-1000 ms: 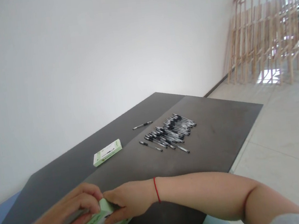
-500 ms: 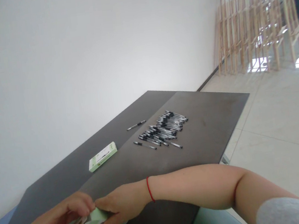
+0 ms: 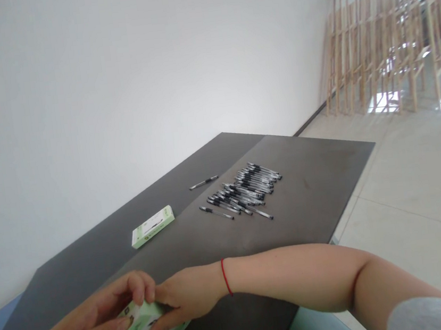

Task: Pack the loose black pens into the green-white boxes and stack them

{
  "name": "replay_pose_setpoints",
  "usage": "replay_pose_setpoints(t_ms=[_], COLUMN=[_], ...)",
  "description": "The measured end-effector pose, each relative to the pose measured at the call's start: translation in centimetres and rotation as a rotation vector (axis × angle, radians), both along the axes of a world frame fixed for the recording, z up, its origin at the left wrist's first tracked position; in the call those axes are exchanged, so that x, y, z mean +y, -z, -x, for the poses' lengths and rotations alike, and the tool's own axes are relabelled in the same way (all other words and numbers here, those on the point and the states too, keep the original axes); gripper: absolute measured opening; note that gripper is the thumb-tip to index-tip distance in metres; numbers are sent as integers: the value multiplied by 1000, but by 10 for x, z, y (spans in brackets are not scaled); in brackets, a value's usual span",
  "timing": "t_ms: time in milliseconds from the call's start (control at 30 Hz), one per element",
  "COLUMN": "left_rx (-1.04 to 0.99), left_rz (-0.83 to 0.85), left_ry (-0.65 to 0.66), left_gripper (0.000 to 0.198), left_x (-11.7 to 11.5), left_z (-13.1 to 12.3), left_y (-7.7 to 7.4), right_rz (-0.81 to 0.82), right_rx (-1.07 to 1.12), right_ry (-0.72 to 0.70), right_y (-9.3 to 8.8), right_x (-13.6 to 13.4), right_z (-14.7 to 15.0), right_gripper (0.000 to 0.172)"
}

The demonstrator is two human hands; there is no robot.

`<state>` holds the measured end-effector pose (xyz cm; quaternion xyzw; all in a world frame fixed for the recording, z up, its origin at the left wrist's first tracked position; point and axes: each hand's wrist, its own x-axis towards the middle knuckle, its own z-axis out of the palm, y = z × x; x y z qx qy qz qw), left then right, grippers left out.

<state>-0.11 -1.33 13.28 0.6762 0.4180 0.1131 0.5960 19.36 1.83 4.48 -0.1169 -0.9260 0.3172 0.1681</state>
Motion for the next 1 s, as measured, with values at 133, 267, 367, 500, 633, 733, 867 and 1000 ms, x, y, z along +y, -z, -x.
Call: replay_pose_setpoints(t_ms=[133, 267, 367, 500, 633, 733, 867, 1000], left_rx=[-122, -222, -190, -156, -175, -179, -129, -55], left_rz=[27, -191, -294, -356, -399, -413, -327, -276], left_ry=[-294, -842, -1118, -1138, -1066, -1005, -873, -818], left_gripper=[59, 61, 58, 52, 56, 67, 68, 46], left_x=[-12, -27, -37, -46, -46, -39, -26, -15], left_z=[21, 50, 65, 67, 55, 48, 42, 33], left_y=[19, 60, 96, 131, 143, 141, 128, 124], right_rz=[88, 510, 792, 861, 893, 883, 780, 549], right_rx=[-25, 43, 132, 113, 68, -38, -214, -242], right_ry=[95, 202, 295, 357, 321, 220, 101, 181], right_y=[8, 34, 55, 67, 60, 50, 34, 17], right_x=[1, 8, 19, 34, 45, 50, 54, 45], right_z=[-2, 2, 10, 16, 10, 4, 2, 5], right_gripper=[39, 38, 31, 42, 63, 65, 47, 43])
